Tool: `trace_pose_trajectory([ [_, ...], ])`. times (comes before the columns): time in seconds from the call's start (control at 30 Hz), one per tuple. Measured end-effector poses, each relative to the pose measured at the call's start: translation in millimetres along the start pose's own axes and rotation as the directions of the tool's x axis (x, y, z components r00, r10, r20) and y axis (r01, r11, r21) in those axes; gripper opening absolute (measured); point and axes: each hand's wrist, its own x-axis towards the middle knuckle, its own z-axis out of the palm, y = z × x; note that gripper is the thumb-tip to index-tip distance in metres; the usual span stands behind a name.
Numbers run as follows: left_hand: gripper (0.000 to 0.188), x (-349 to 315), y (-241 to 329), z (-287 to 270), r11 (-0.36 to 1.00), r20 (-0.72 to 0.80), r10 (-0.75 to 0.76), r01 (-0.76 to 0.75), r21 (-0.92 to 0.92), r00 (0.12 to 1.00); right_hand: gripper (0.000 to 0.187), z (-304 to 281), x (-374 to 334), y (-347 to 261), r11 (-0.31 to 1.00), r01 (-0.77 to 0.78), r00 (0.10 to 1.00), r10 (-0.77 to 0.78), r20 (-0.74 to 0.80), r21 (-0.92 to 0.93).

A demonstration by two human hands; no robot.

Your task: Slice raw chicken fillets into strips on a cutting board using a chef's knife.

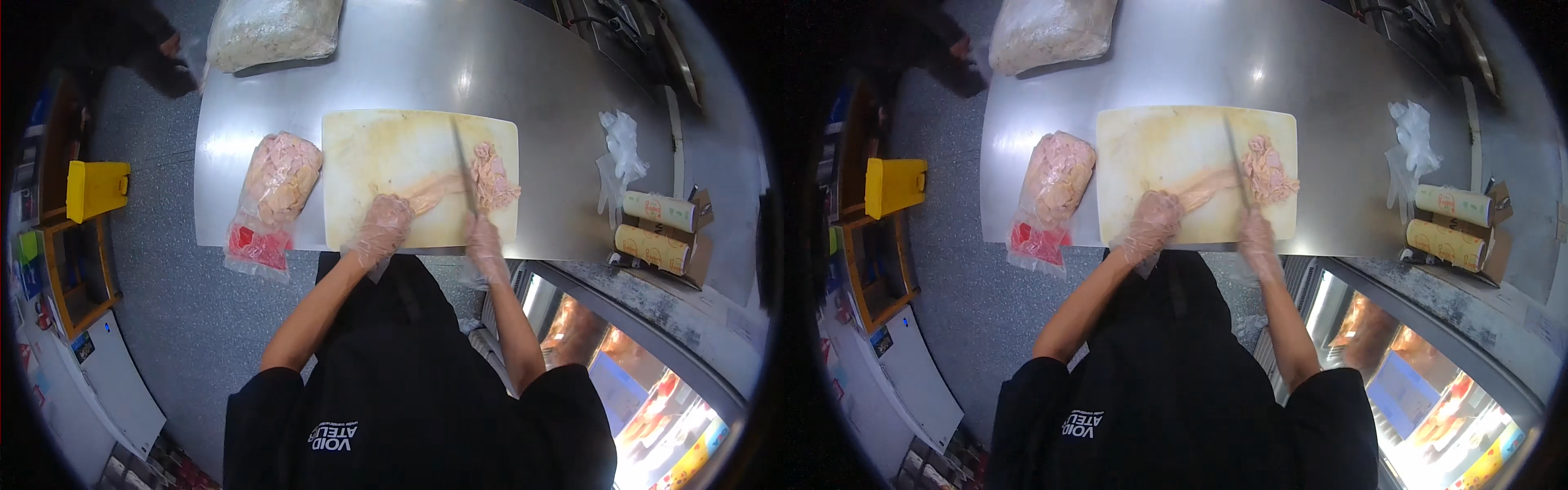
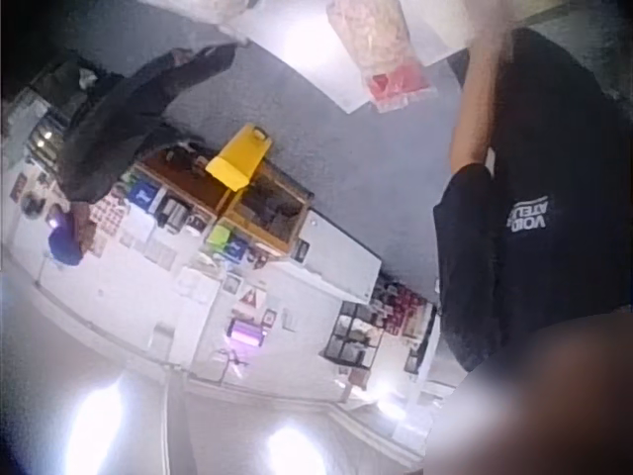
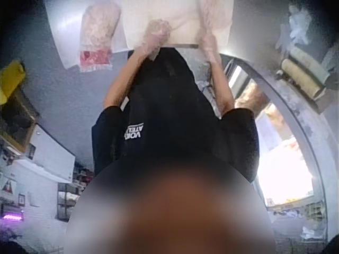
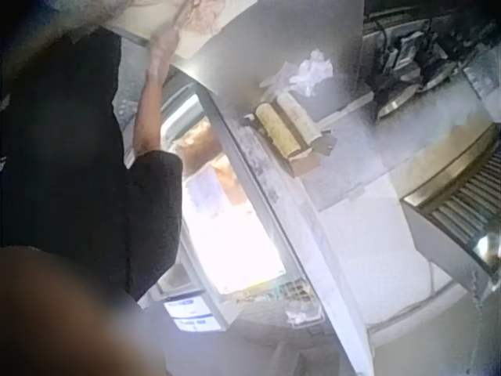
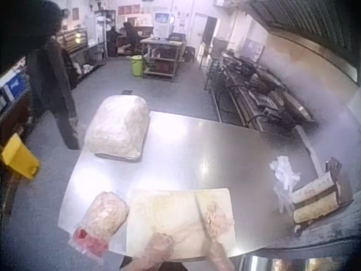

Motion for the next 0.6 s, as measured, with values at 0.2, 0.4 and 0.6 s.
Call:
trace_pose_trajectory([
  [0.2,0.009,-0.7,-0.4,-0.7,0.993,0.046,0.047,-0.051,0.107,0.998,0.037,20.0,-12.6,-10.8,0.978,0.109,0.993,-0.114,-0.021,-0.176],
  [0.4,0.009,-10.1,-3.2,-1.0,0.992,-0.022,0.116,-0.115,0.044,0.993,0.036,-10.6,6.2,12.1,0.999,-0.039,0.987,0.043,-0.155,0.029],
  [0.6,0.013,-15.6,-2.6,6.4,0.994,-0.137,0.105,-0.109,-0.019,0.985,0.036,2.6,-3.0,20.0,0.987,-0.018,0.994,0.001,-0.108,-0.159],
])
